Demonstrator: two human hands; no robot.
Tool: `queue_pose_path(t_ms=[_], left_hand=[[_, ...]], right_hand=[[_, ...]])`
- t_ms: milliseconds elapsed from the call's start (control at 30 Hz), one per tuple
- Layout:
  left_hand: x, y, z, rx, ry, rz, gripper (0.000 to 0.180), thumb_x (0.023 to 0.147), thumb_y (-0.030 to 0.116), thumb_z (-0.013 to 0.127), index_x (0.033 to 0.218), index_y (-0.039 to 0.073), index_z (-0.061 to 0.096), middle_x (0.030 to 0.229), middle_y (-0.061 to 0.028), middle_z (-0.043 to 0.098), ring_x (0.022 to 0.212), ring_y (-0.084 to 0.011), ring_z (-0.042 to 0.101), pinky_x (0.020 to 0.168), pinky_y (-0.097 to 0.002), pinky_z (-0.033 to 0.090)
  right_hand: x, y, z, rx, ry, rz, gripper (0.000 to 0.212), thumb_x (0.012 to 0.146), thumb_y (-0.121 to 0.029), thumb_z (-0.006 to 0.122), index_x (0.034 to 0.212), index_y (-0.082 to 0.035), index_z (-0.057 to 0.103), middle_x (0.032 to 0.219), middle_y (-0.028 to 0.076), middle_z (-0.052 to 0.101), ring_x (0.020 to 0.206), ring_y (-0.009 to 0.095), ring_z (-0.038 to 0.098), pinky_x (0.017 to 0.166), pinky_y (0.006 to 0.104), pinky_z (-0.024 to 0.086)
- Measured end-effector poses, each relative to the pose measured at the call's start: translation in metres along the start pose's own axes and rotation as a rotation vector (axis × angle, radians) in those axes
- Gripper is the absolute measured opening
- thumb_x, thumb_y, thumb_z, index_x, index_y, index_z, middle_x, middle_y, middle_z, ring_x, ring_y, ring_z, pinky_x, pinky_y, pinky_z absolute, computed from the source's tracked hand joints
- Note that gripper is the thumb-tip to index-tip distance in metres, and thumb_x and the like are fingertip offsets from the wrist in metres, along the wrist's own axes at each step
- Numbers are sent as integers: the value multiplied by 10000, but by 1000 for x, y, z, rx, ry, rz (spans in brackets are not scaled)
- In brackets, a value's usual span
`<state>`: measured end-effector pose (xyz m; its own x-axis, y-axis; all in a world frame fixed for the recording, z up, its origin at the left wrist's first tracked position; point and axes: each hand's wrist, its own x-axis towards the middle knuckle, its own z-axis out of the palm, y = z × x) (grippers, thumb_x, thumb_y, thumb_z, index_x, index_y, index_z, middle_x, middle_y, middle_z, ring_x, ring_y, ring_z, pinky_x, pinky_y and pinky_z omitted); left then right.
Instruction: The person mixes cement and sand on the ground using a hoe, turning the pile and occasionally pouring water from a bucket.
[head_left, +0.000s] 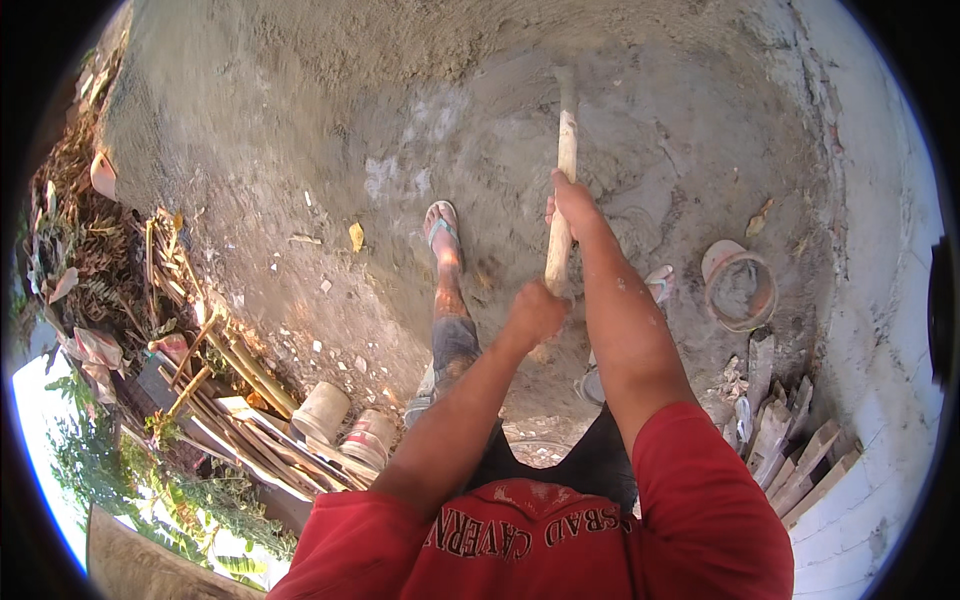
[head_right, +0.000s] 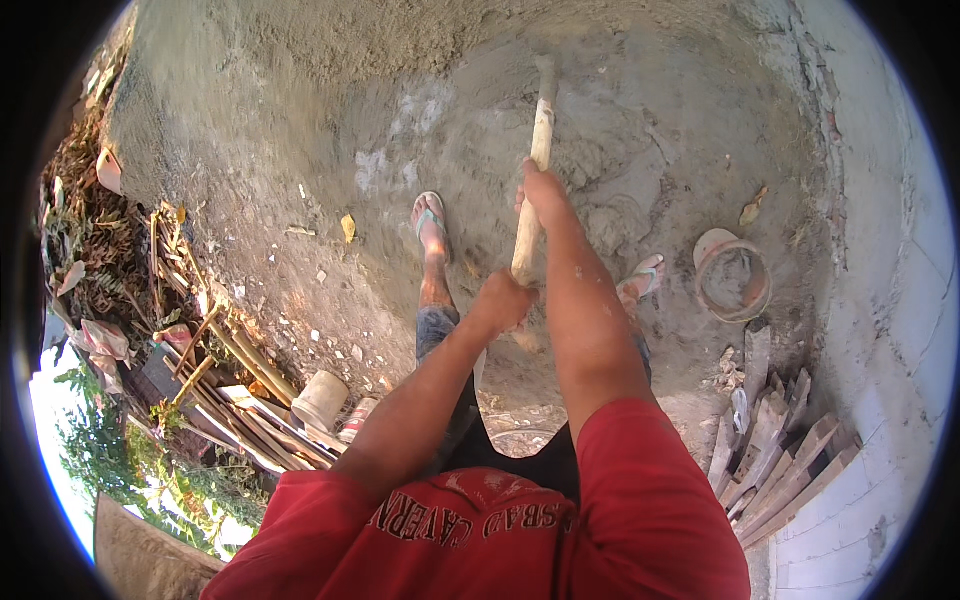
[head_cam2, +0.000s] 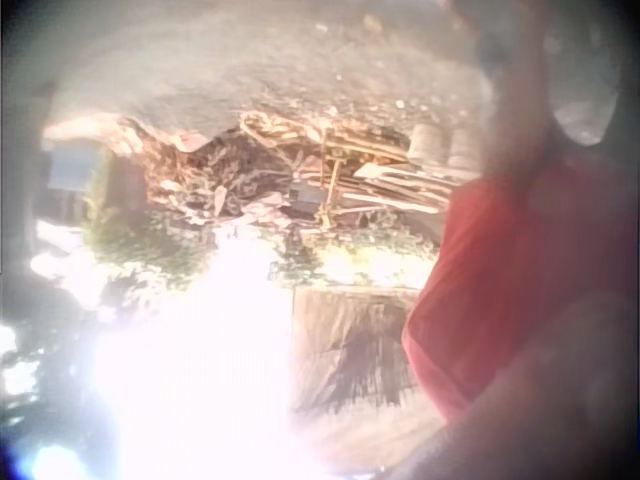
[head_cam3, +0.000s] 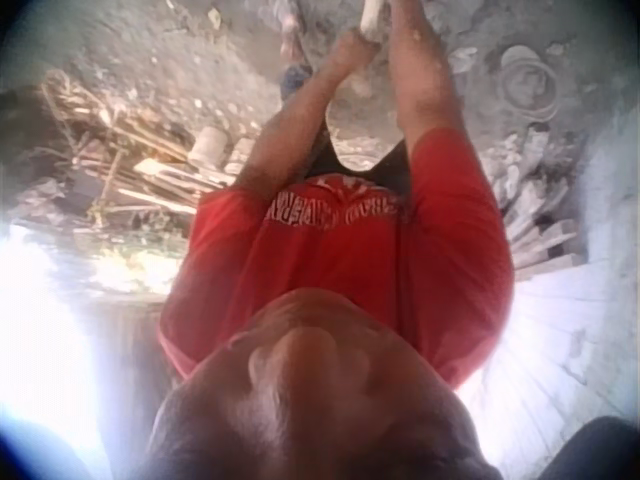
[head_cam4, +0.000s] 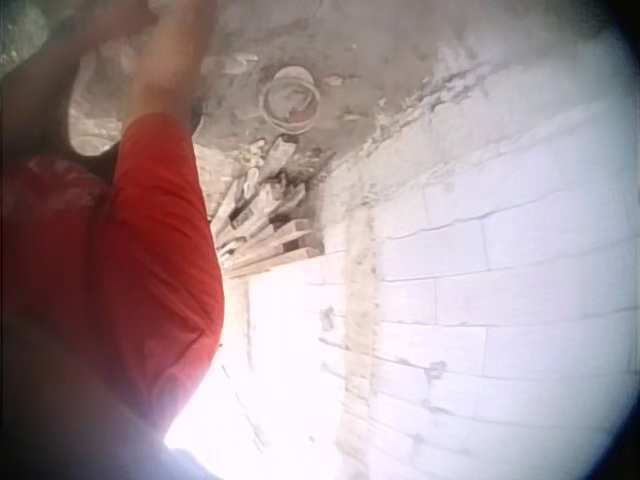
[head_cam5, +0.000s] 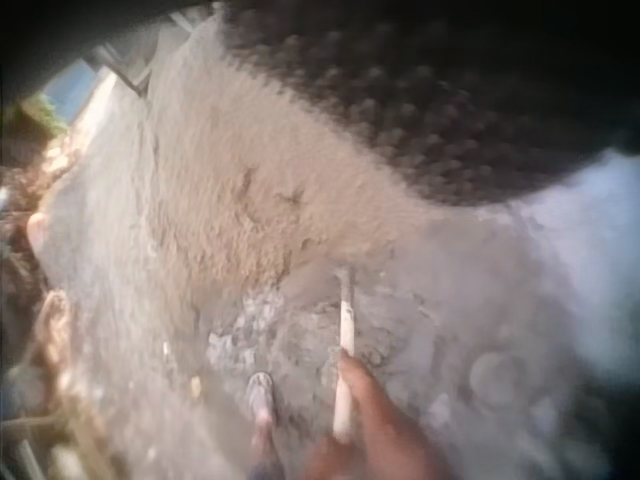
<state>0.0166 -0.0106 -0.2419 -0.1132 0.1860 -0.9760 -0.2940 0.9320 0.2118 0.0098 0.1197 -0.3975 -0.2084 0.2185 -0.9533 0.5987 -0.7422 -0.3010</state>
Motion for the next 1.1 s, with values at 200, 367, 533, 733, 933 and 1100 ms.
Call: queue_pose_path(t_ms=[200,367,533,733,933,1100], left_hand=[[-68,-58,4,-88,-159,-52,185,771,124,674,775,-55,628,589,-91,593,483,-197,594,448,-332,469],[-142,27,-63,-499,-371,-268,126,857,128,667,890,32,591,656,-4,541,472,-109,491,404,-252,366],[-212,100,-1,-521,-398,-274,133,882,142,649,894,49,554,718,-4,540,540,-107,514,424,-246,383],[-279,123,124,-603,-517,-294,133,918,155,619,889,62,528,746,-8,537,591,-119,525,480,-261,421],[-325,126,214,-545,-597,-311,146,934,179,613,915,71,517,762,-12,536,614,-126,550,505,-272,456],[-339,114,241,-359,-796,-221,266,933,197,620,1086,54,456,757,-17,513,593,-134,561,483,-286,478]], right_hand=[[-73,93,-12,119,92,249,375,972,-378,508,969,-3,512,684,77,518,511,203,531,495,398,530],[-108,55,-4,454,73,239,291,947,-303,555,994,-31,463,687,80,510,537,205,524,495,379,509],[-176,12,-76,803,-60,318,313,916,-222,586,1068,-2,422,736,111,514,565,222,527,534,380,547],[-179,33,-187,873,-228,192,232,910,-171,574,1027,-39,423,719,100,521,542,187,507,488,325,480],[-250,44,-287,820,-86,110,176,922,-171,558,944,-17,476,692,74,524,523,156,500,461,296,463],[-312,65,-364,779,123,-29,169,901,-170,569,918,-12,512,711,91,550,510,202,530,443,333,477]])
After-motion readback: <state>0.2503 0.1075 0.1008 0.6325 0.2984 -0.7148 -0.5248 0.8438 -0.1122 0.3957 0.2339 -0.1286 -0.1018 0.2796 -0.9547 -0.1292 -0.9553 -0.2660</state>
